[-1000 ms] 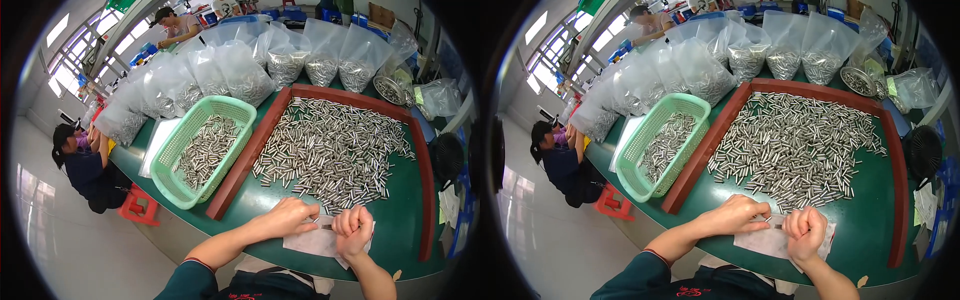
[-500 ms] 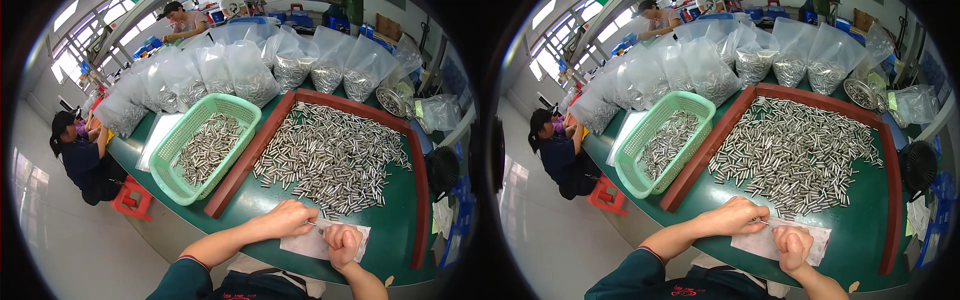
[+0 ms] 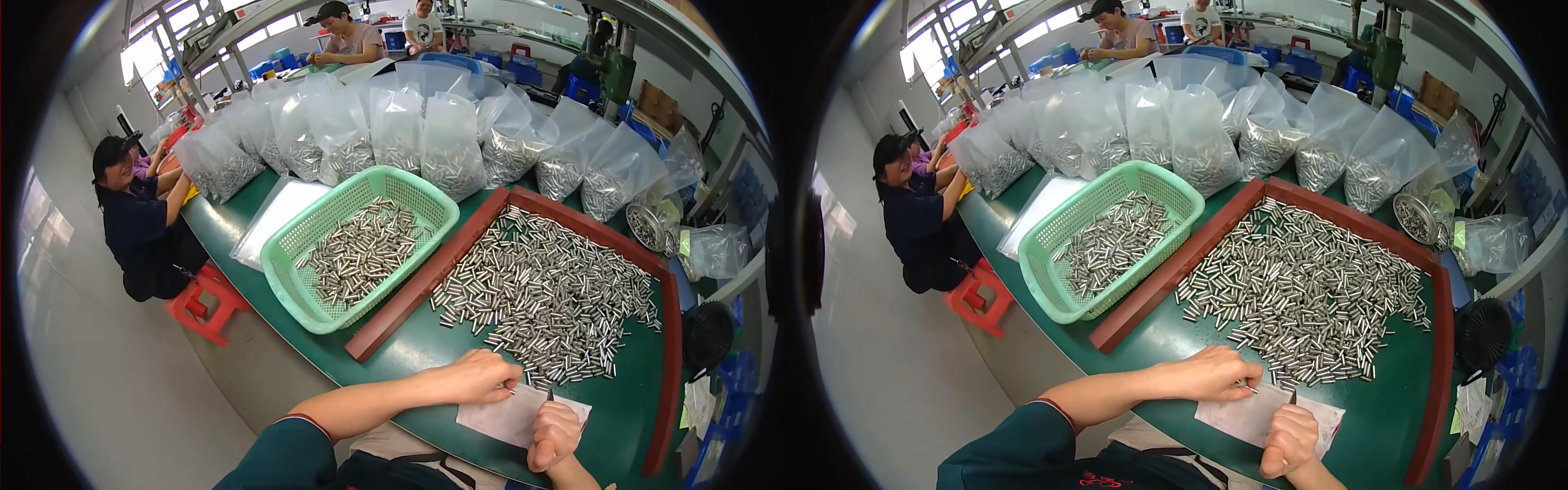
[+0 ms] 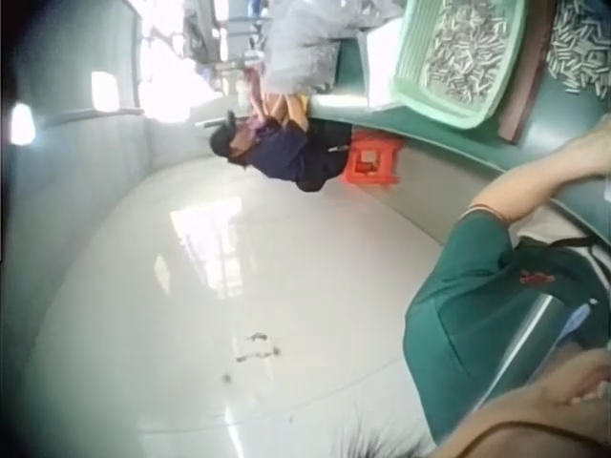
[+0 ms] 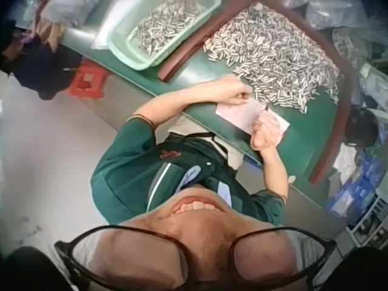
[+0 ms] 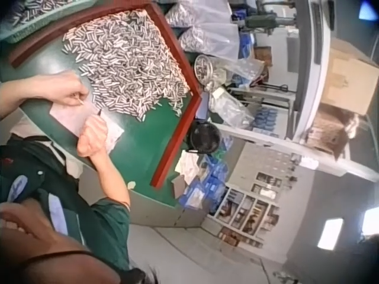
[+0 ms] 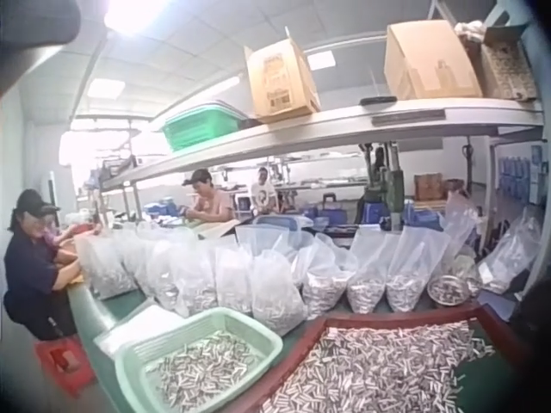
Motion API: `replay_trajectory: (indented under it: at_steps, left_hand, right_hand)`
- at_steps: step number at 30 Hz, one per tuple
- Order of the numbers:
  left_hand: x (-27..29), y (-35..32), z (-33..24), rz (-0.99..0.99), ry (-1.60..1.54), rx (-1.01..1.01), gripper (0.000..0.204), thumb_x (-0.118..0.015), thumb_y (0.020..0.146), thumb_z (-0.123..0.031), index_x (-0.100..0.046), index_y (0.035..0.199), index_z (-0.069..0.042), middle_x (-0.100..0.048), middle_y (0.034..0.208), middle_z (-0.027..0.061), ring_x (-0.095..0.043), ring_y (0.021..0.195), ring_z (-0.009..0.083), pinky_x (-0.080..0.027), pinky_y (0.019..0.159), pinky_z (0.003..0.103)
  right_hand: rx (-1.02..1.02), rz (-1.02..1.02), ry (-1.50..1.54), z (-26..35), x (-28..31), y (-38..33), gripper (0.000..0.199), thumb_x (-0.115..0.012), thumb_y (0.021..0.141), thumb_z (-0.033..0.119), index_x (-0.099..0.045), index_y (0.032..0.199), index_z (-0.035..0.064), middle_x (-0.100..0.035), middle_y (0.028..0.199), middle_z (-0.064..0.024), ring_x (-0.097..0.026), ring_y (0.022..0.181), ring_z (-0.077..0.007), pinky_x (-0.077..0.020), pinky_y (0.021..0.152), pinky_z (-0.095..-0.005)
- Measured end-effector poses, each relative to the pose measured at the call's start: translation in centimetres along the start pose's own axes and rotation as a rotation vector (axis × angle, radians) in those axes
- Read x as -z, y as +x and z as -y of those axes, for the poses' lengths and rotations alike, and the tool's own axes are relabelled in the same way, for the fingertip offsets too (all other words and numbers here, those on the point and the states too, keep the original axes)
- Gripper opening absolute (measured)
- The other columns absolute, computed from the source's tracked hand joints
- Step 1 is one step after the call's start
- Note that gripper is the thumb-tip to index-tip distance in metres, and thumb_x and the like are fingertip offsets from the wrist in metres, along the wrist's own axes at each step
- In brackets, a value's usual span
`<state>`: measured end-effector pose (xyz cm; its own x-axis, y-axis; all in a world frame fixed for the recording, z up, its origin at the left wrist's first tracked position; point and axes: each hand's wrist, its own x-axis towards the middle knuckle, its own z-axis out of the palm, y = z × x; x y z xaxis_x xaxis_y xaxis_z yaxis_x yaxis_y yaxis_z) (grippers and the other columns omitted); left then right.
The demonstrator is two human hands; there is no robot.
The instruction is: Assembling small cylindrical metal components at a manufacturing workbench.
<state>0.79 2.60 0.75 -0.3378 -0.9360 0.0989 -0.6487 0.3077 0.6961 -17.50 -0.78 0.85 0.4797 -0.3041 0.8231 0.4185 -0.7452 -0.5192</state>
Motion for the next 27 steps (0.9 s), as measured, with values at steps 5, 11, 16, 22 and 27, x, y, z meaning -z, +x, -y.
replay_trajectory:
  at_steps: [5, 11, 16, 22, 27]
  left_hand:
    - [0.2, -0.5, 0.7, 0.003, -0.014, 0.037, 0.013, -0.060, 0.070, -0.015, -0.052, 0.076, -0.005, -0.058, 0.064, 0.0108, -0.056, 0.061, 0.0307, -0.042, 0.054, 0.041]
    - [0.5, 0.1, -0.6, -0.032, 0.021, -0.043, 0.010, -0.058, 0.065, -0.013, -0.053, 0.070, -0.005, -0.056, 0.061, 0.0121, -0.055, 0.062, 0.0317, -0.041, 0.054, 0.042]
    - [-0.3, -0.9, 0.4, -0.089, -0.041, -0.021, 0.007, -0.057, 0.061, -0.010, -0.054, 0.064, -0.005, -0.055, 0.058, 0.0115, -0.054, 0.060, 0.0314, -0.040, 0.053, 0.041]
    - [-0.5, -0.8, 0.4, -0.033, 0.000, 0.024, 0.009, -0.058, 0.064, -0.010, -0.051, 0.066, -0.005, -0.054, 0.058, 0.0111, -0.054, 0.061, 0.0321, -0.039, 0.052, 0.042]
    - [-0.2, -0.5, -0.4, -0.011, 0.040, 0.033, 0.007, -0.056, 0.066, -0.011, -0.051, 0.068, -0.006, -0.053, 0.059, 0.0115, -0.054, 0.062, 0.0325, -0.038, 0.052, 0.043]
  right_hand:
    - [0.029, 0.038, -0.017, -0.6, -0.6, 0.2, 0.032, -0.044, 0.077, 0.015, -0.033, 0.048, 0.0071, -0.033, 0.044, -0.0022, -0.033, 0.034, -0.0162, -0.0244, 0.034, -0.0265]
    - [0.064, -0.011, -0.159, 1.4, -1.1, 2.2, 0.034, -0.036, 0.079, 0.015, -0.028, 0.047, 0.0062, -0.025, 0.040, -0.0022, -0.025, 0.031, -0.0148, -0.0190, 0.034, -0.0275]
    - [0.082, 0.033, -0.139, 2.4, -1.3, 2.8, 0.020, -0.039, 0.068, 0.000, -0.037, 0.048, -0.0019, -0.035, 0.041, -0.0122, -0.037, 0.033, -0.0245, -0.0316, 0.034, -0.0322]
    - [0.107, 0.056, -0.212, 2.7, -0.3, 2.8, 0.020, -0.039, 0.067, -0.002, -0.035, 0.047, -0.0007, -0.032, 0.042, -0.0097, -0.033, 0.033, -0.0219, -0.0269, 0.033, -0.0299]
    - [0.160, 0.118, -0.282, 1.0, 0.1, 1.7, 0.029, -0.040, 0.074, 0.008, -0.032, 0.047, 0.0044, -0.029, 0.042, -0.0051, -0.029, 0.033, -0.0169, -0.0220, 0.035, -0.0283]
